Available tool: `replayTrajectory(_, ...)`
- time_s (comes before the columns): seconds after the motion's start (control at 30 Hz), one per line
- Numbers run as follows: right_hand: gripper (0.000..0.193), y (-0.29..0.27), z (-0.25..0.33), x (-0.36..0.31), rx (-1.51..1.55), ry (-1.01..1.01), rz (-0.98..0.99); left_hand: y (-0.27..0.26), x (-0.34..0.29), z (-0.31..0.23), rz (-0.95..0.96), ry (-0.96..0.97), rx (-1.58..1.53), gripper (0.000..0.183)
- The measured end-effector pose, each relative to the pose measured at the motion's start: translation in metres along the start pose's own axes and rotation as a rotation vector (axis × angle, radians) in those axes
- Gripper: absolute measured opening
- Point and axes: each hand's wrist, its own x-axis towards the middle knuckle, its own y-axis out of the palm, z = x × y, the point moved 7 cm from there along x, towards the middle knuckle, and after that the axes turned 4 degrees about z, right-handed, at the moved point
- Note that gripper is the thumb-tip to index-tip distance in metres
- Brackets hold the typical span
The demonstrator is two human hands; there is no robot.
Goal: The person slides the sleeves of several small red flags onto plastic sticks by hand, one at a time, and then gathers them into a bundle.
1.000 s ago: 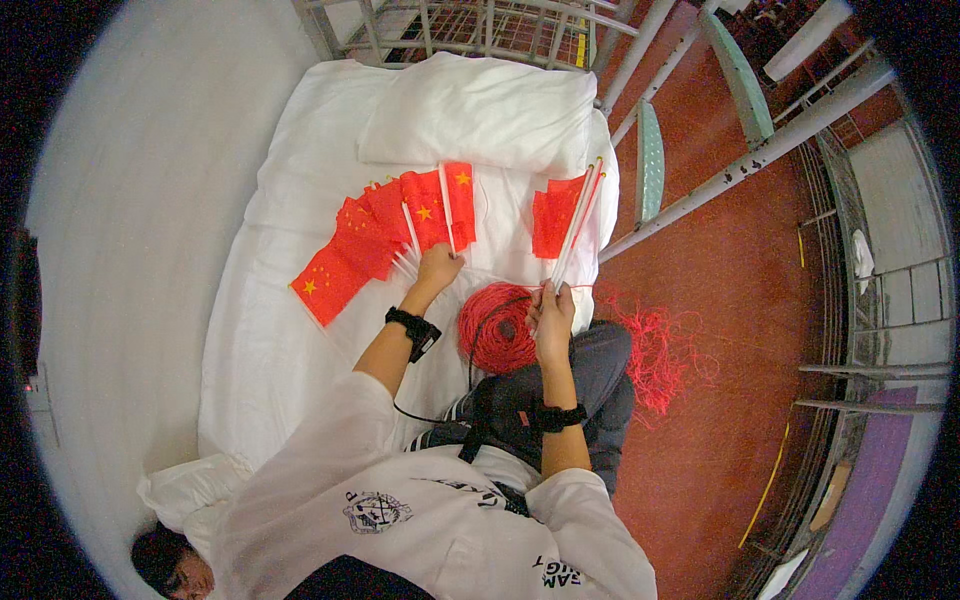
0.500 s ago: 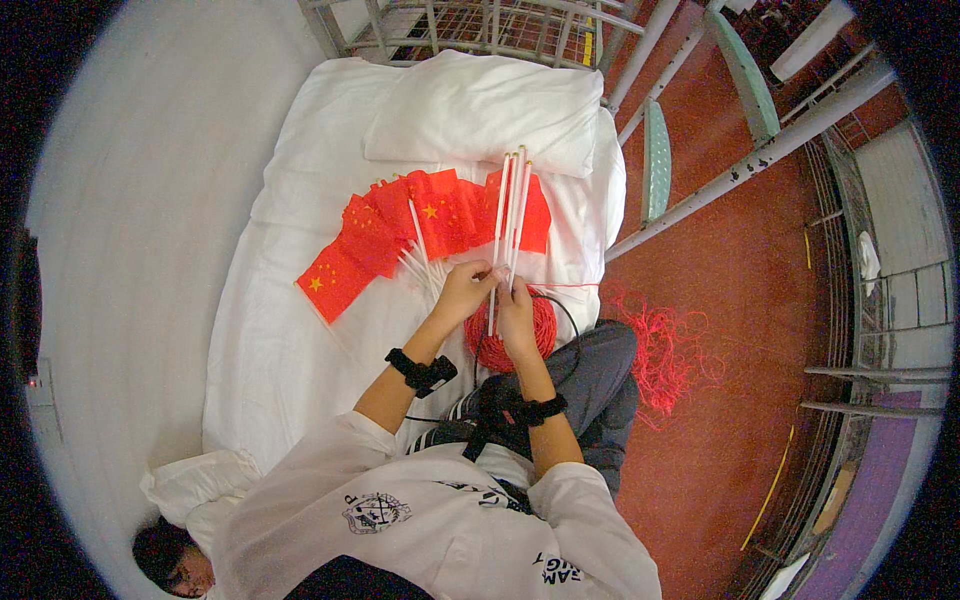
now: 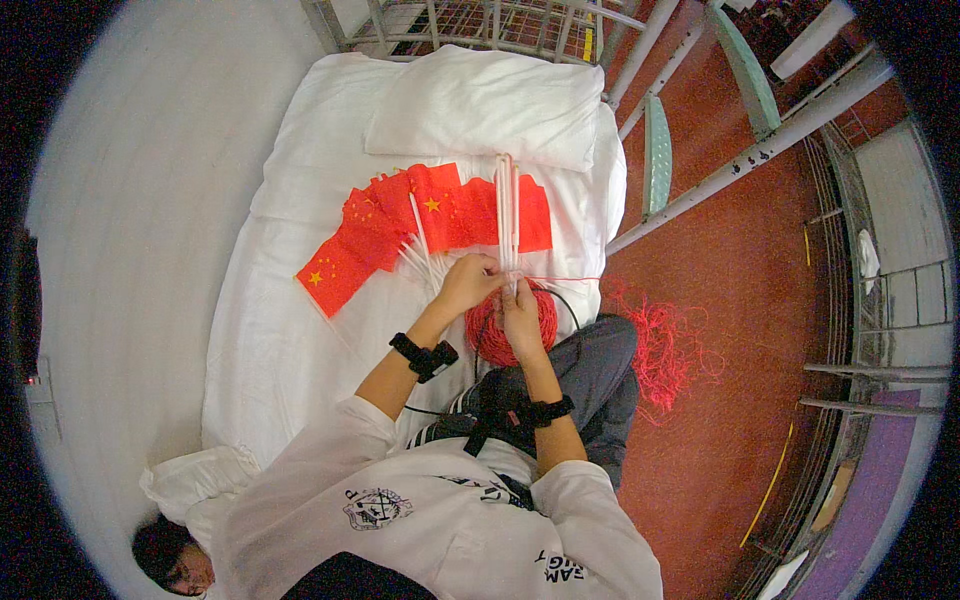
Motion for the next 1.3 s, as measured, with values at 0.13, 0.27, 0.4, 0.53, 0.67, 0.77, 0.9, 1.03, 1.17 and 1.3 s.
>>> replayTrajectory(0.13, 0.012, 0.02, 0.016, -0.006, -0.053, -0.006, 0.069, 0.002, 0.005, 0.007, 0.117, -0.088, -0.298, 0.025)
replayTrajectory(0.27, 0.026, 0.018, -0.004, -0.007, 0.064, 0.006, 0.139, 0.011, 0.005, -0.012, 0.313, -0.149, -0.978, 0.032)
replayTrajectory(0.4, 0.039, 0.026, 0.006, -0.019, 0.431, 0.106, -0.063, 0.005, 0.01, -0.009, 0.235, -0.215, -1.172, 0.033)
replayTrajectory(0.53, 0.03, 0.022, 0.006, -0.015, 0.454, -0.028, 0.004, 0.023, 0.006, -0.021, 0.25, -0.198, -1.164, 0.032)
replayTrajectory(0.67, 0.028, 0.018, 0.001, -0.015, 0.424, -0.003, -0.054, 0.026, 0.002, -0.022, 0.266, -0.211, -1.244, 0.032)
replayTrajectory(0.77, 0.023, 0.019, 0.004, -0.015, 0.389, -0.038, 0.047, 0.026, 0.003, -0.021, 0.319, -0.195, -1.181, 0.036)
replayTrajectory(0.9, 0.017, 0.016, 0.009, -0.011, 0.135, 0.066, 0.092, 0.02, 0.007, 0.0, 0.338, -0.093, -0.898, 0.042)
replayTrajectory(1.03, 0.013, -0.016, 0.013, -0.006, 0.077, 0.052, -0.073, -0.046, -0.006, 0.092, -0.379, -0.307, 0.021, 0.04)
replayTrajectory(1.17, 0.014, -0.034, 0.018, -0.005, 0.011, -0.025, -0.15, -0.061, -0.031, 0.125, -0.529, -0.439, 0.302, 0.047)
replayTrajectory(1.3, 0.015, -0.037, 0.015, -0.005, 0.028, -0.012, -0.177, -0.052, -0.029, 0.143, -0.342, -0.458, 0.141, 0.028)
